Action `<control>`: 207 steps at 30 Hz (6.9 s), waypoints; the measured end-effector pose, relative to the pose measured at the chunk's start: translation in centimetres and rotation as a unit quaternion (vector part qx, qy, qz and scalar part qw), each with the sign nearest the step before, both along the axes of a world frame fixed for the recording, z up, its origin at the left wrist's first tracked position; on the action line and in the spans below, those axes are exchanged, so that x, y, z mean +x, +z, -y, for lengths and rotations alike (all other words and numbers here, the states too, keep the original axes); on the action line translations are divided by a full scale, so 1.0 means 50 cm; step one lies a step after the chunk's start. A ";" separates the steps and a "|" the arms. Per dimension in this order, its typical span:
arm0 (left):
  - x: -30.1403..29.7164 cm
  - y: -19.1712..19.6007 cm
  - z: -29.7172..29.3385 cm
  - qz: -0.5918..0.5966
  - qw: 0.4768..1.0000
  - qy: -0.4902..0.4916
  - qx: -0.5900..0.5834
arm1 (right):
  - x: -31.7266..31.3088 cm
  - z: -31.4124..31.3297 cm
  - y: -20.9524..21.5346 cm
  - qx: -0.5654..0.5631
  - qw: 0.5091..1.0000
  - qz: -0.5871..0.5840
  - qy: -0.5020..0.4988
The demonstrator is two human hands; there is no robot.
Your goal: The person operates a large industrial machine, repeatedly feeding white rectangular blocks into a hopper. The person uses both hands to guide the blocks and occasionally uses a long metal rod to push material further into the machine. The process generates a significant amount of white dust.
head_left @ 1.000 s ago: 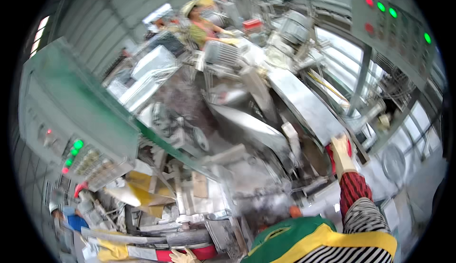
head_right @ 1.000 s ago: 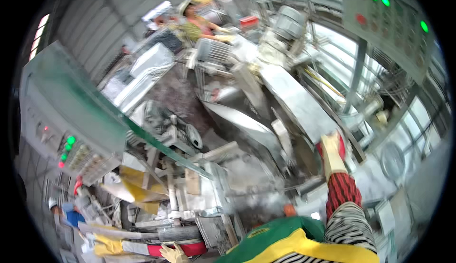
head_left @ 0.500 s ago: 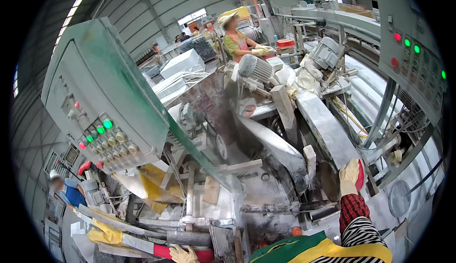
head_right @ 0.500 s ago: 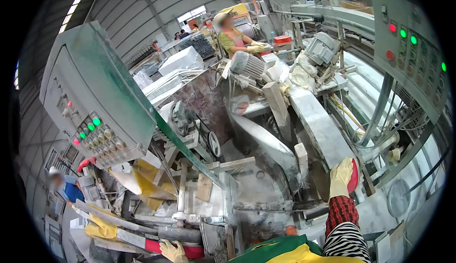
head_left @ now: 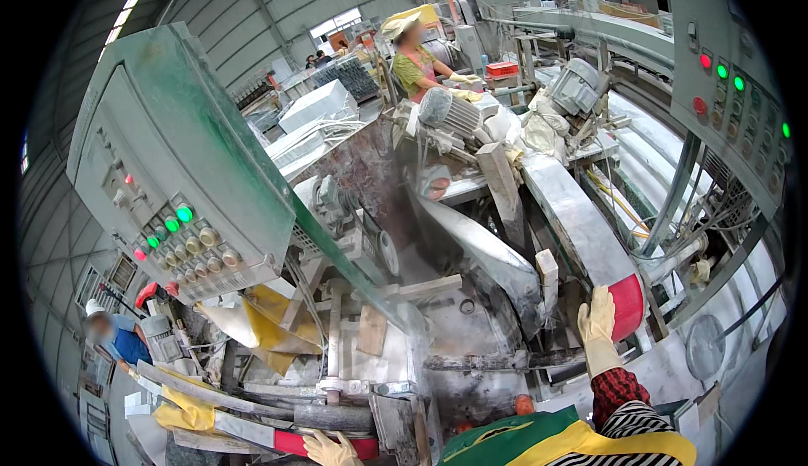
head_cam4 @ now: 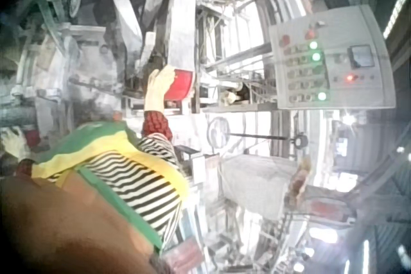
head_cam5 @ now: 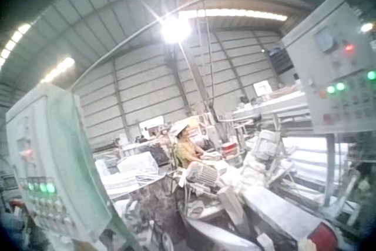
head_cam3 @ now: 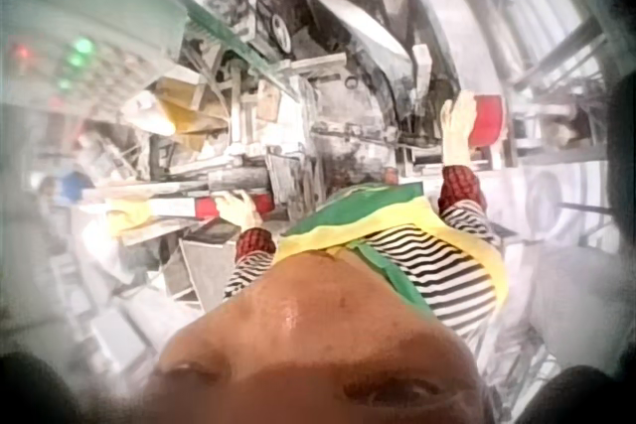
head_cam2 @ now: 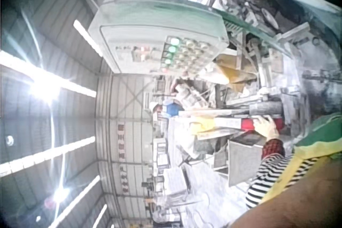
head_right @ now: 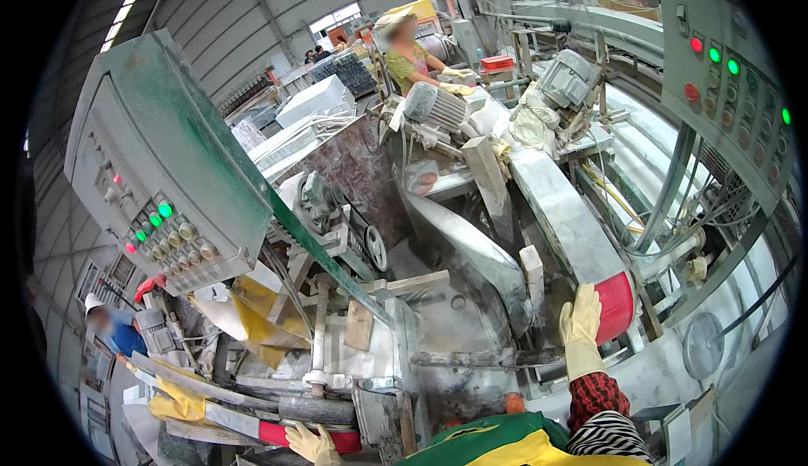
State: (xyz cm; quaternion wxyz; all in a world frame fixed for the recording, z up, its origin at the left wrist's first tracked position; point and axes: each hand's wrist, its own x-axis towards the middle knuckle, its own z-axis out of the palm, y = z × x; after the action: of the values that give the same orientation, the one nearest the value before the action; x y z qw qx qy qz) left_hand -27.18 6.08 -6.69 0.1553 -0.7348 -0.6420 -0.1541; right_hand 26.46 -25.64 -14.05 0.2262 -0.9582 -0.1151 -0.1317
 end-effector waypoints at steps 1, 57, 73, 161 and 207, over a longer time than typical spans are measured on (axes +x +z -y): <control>0.001 -0.001 0.002 -0.002 1.000 0.005 0.000 | -0.003 0.002 0.008 0.022 1.000 -0.011 -0.003; -0.103 -0.017 -0.097 -0.036 0.999 0.038 0.009 | -0.087 0.054 0.009 -0.002 0.996 -0.089 -0.028; -0.061 0.009 -0.061 -0.035 0.996 0.044 0.068 | -0.061 0.043 -0.014 -0.073 0.990 -0.114 -0.038; -0.177 -0.110 -0.233 0.273 0.935 0.225 -0.029 | -0.006 0.035 0.061 -0.067 0.989 -0.121 0.043; 0.026 0.004 -0.211 0.063 0.983 -0.170 -0.001 | 0.026 0.023 0.126 0.666 0.690 -0.284 -0.003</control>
State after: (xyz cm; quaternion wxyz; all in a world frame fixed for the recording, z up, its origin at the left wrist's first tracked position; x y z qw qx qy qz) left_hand -25.88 16.61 -6.50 0.0852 -0.8226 -0.5160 -0.2232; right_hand 27.75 -26.79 -7.78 0.8266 -0.5479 0.0755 0.1037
